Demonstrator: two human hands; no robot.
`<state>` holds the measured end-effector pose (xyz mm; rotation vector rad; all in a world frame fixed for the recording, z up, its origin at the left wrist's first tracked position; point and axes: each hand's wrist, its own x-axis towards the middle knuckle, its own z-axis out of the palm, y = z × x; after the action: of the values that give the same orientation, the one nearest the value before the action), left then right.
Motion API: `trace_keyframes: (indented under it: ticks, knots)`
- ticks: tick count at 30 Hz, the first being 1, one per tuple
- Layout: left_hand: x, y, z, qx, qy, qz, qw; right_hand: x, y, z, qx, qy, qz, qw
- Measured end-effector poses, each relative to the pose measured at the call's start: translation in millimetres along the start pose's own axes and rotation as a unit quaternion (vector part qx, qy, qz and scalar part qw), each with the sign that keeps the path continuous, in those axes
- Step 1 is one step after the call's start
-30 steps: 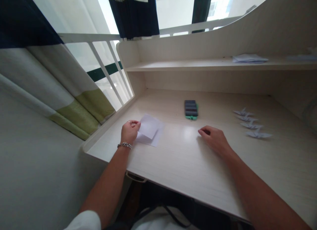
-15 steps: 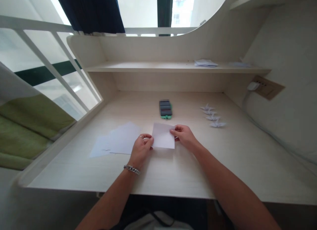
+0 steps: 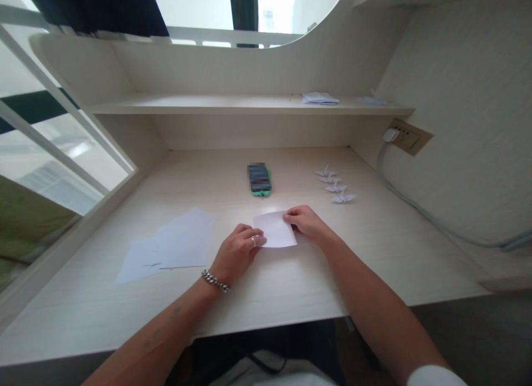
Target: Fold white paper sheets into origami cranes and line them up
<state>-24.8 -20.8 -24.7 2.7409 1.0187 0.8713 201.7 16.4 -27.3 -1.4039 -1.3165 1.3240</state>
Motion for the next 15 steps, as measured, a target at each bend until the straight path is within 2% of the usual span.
trace_keyframes:
  ticks: [3, 5, 9, 15]
  knots:
    - [-2, -1, 5.9, -0.020, -0.033, -0.006, 0.999, 2, 4, -5, -0.037, 0.010, -0.004, 0.999]
    - [-3, 0, 7.1, -0.030, -0.046, -0.018, 0.998, 1, 3, -8, -0.100, 0.022, -0.019, 0.995]
    - [-5, 1, 7.2, -0.048, -0.052, -0.037, 0.997, -3, -3, -11, -0.259, 0.056, -0.052, 0.963]
    - [-6, 2, 8.8, -0.059, -0.044, -0.051, 0.996, -4, -8, -13, -0.330, 0.064, -0.050, 0.941]
